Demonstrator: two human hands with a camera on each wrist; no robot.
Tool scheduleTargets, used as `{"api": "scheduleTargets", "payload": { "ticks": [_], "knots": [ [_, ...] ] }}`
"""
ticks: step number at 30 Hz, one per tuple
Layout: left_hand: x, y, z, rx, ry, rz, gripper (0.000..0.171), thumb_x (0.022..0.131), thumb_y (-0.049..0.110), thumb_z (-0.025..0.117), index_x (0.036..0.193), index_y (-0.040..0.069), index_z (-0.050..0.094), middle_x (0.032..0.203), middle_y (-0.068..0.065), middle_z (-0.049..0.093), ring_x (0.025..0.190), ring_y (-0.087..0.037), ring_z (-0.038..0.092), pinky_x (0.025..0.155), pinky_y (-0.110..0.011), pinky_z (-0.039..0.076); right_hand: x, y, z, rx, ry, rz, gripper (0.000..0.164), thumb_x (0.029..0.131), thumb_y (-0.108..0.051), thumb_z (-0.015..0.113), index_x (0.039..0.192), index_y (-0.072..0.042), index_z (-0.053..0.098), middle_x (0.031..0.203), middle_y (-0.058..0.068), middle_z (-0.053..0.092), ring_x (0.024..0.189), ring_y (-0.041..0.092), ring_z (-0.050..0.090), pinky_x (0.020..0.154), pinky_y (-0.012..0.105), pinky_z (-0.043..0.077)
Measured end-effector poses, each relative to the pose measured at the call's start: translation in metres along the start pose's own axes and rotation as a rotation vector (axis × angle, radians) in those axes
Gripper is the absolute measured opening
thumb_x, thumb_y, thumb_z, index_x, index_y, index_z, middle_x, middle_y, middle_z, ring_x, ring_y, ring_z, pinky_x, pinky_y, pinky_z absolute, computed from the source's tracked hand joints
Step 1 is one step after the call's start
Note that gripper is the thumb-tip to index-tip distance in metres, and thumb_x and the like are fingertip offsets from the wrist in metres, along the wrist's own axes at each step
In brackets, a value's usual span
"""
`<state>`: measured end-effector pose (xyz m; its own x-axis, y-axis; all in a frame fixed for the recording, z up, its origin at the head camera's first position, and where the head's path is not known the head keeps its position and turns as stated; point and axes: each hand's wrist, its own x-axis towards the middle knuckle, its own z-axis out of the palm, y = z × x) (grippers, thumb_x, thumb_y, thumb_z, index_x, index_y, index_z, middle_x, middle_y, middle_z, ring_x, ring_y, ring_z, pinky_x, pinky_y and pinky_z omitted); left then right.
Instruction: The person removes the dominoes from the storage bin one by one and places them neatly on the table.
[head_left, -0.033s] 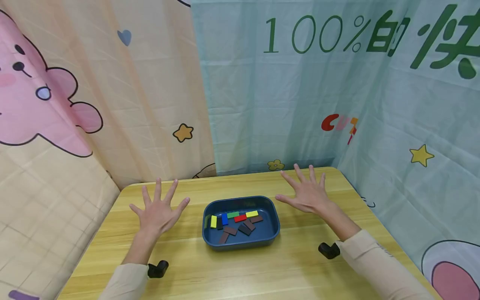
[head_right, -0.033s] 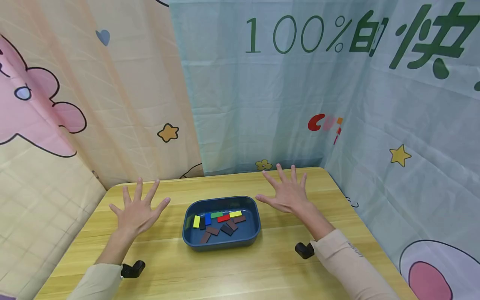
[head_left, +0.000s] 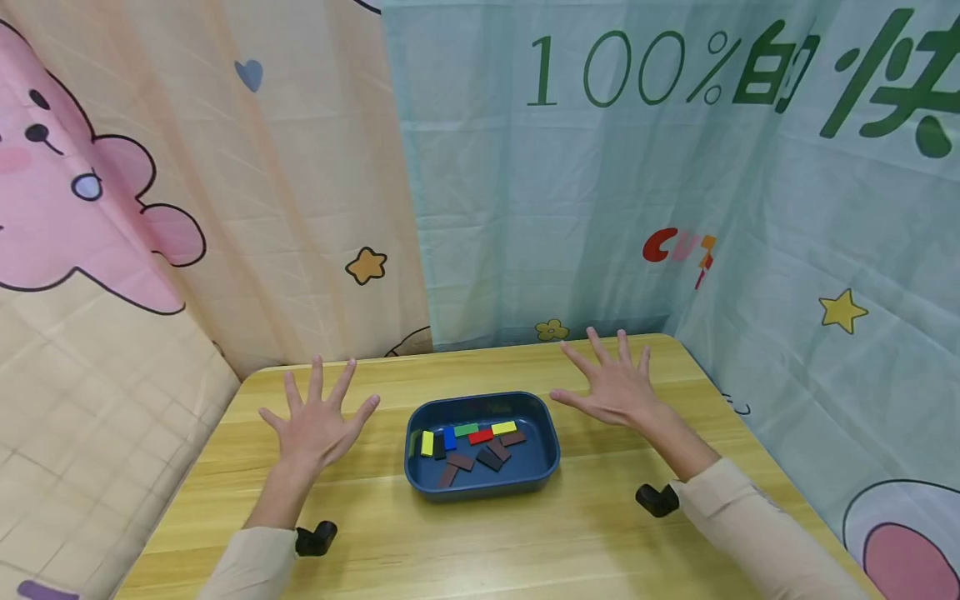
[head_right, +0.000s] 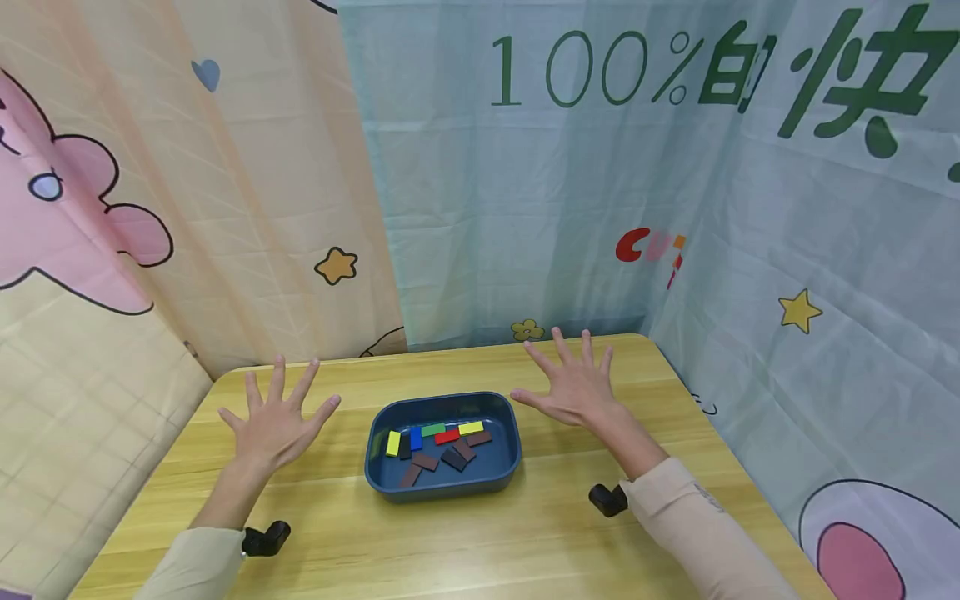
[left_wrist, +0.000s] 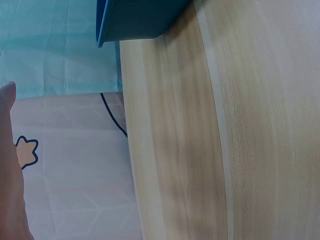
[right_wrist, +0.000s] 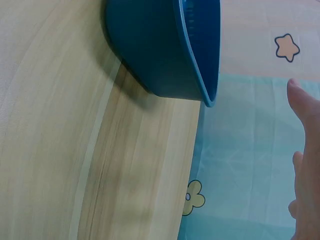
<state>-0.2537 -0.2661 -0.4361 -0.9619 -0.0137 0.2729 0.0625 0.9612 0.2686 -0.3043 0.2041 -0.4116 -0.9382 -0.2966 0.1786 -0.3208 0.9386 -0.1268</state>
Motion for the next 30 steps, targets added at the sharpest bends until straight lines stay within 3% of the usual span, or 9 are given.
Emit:
{"api": "scheduleTargets", "payload": {
  "ticks": [10, 25, 30],
  "knots": [
    [-0.002, -0.002, 0.0, 0.009, 0.02, 0.003, 0.086, 0.096, 0.078, 0.038, 0.166, 0.031, 0.023, 0.171, -0.02, -0.002, 0.147, -0.056, -0.019, 0.088, -0.092, -0.015, 0.004, -0.004, 0.001, -0.035, 0.011, 0.002, 0.096, 0.086, -0.088, 0.042, 0.164, -0.034, 0.03, 0.17, 0.02, 0.012, 0.147, 0.062, 0.0, 0.104, 0.086, 0.001],
    [-0.003, -0.004, -0.005, 0.004, 0.035, 0.023, 0.085, 0.097, 0.076, 0.04, 0.167, 0.033, 0.018, 0.171, -0.021, 0.0, 0.147, -0.06, -0.011, 0.09, -0.093, -0.009, 0.014, -0.019, -0.001, -0.036, -0.025, -0.042, 0.099, 0.084, -0.09, 0.043, 0.164, -0.034, 0.029, 0.17, 0.019, 0.014, 0.147, 0.062, 0.004, 0.105, 0.086, 0.007],
    [-0.005, 0.001, -0.006, -0.009, 0.013, 0.029, 0.086, 0.098, 0.075, 0.039, 0.167, 0.031, 0.017, 0.171, -0.02, -0.004, 0.147, -0.06, -0.009, 0.094, -0.092, -0.003, 0.018, -0.025, -0.001, 0.018, -0.047, -0.093, 0.098, 0.086, -0.086, 0.049, 0.165, -0.032, 0.028, 0.169, 0.018, 0.02, 0.147, 0.061, 0.011, 0.107, 0.082, 0.013]
  ]
}}
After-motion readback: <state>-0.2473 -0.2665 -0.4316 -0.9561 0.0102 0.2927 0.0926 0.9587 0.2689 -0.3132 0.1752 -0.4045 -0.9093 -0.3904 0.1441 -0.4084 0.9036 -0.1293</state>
